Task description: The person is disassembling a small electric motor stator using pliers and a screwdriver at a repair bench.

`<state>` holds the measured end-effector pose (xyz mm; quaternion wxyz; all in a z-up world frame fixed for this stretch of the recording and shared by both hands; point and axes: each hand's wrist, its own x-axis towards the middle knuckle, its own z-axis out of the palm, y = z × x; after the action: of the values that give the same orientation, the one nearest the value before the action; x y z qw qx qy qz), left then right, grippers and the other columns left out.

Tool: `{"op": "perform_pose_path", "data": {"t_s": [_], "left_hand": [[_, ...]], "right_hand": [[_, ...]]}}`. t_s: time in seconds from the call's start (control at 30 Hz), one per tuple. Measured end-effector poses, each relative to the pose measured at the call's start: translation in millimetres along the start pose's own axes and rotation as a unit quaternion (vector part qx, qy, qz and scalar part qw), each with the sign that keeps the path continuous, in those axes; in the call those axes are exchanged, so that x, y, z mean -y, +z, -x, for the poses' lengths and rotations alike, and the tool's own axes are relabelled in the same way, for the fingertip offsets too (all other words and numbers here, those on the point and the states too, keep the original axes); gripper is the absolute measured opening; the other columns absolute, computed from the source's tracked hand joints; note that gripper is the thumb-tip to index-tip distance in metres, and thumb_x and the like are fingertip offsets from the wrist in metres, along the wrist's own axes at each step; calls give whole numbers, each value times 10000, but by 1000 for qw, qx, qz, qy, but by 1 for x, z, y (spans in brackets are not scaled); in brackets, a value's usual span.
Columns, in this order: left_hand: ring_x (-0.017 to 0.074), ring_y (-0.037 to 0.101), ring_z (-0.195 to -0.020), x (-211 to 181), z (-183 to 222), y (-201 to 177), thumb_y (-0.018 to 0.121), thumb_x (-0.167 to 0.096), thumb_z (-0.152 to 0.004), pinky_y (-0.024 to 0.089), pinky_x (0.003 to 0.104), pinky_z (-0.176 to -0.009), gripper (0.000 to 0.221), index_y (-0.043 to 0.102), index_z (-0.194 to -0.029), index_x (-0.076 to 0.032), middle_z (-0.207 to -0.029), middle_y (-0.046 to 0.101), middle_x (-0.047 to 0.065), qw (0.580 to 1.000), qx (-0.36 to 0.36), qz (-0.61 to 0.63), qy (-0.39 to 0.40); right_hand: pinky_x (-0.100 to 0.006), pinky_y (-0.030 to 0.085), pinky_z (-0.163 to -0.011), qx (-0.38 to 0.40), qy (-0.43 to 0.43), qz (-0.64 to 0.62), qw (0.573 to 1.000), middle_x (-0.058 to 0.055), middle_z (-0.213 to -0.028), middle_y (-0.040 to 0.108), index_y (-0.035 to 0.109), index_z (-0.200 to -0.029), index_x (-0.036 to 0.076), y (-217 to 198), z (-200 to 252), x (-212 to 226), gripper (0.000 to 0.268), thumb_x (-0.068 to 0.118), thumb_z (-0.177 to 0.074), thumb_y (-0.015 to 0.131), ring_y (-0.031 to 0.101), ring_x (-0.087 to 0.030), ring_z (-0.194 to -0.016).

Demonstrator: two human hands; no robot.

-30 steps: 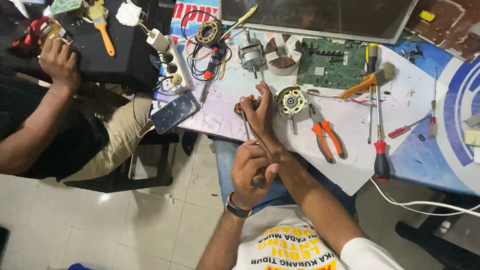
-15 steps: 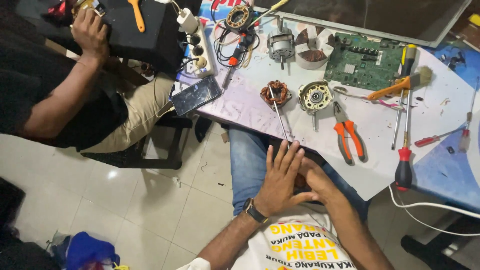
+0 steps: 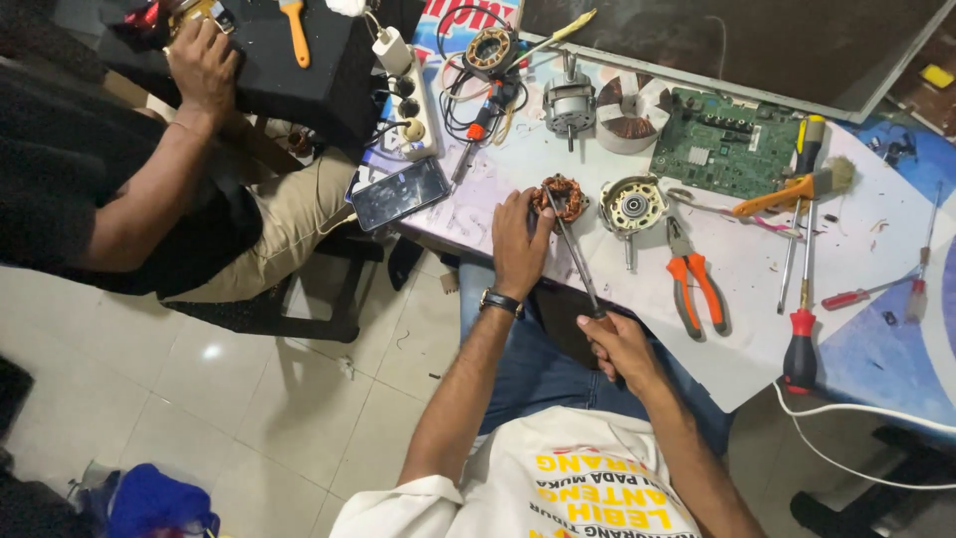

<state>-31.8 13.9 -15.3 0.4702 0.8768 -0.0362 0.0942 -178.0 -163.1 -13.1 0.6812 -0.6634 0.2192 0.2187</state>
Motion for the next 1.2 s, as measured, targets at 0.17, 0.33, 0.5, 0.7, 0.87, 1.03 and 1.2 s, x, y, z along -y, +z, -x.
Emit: {"op": "perform_pose_path", "data": {"t_s": [0.17,0.33,0.5,0.7,0.87,1.03,1.2], "left_hand": [[309,478,-1439,-1,2,-4,531,-498,-1050,174,480,-1277,551,589,-1408,-83,-1334,650,146,1000,-8,16,3],[301,457,-1450,1,0,0,527,-465,-1059,149,484,-1278,501,593,-1408,-112,-1310,667,135,1000,-13,16,-4],[280,449,-1455,-3,2,-2,452,-526,-1073,129,470,-1277,538,605,-1395,-123,-1308,675,127,1000,-8,16,-16],[307,430,-1466,-10,0,-5,372,-542,-1084,96,487,-1274,592,585,-1407,-94,-1319,659,165,999,5,27,-19],[318,432,-1467,-20,4,-8,370,-546,-1078,96,494,-1280,598,579,-1412,-97,-1315,658,170,1000,8,17,-13],[330,459,-1445,-17,7,-7,447,-504,-1068,135,480,-1283,541,592,-1395,-97,-1300,658,177,1000,-10,11,-6],[324,470,-1436,-6,5,-1,477,-486,-1061,138,469,-1283,514,604,-1380,-104,-1286,658,169,1000,-15,21,-4]], "right_hand": [[-286,341,-272,-65,-66,155,984,-62,-430,491,591,-688,72,-14,-30,-21,426,399,-918,739,484,-169,-277],[-309,375,-237,29,-6,-18,999,-34,-519,432,603,-826,33,10,1,10,395,388,-985,671,451,-148,-283],[-301,369,-204,123,53,-189,973,19,-535,326,565,-890,33,17,10,18,391,389,-1049,560,404,-124,-268],[-286,411,-227,136,34,-257,956,-41,-665,463,541,-984,69,27,9,12,306,364,-1062,552,515,-154,-374],[-284,515,-342,-33,-27,-77,996,-69,-680,526,639,-934,24,31,3,-4,384,393,-1037,611,594,-159,-486],[-293,469,-294,-75,-57,-25,995,-92,-606,514,657,-869,19,29,-21,-31,430,418,-1027,627,556,-176,-411],[-298,425,-271,-68,-43,-51,995,-78,-540,460,629,-792,32,28,-28,-35,483,456,-1025,618,503,-169,-347]]}}
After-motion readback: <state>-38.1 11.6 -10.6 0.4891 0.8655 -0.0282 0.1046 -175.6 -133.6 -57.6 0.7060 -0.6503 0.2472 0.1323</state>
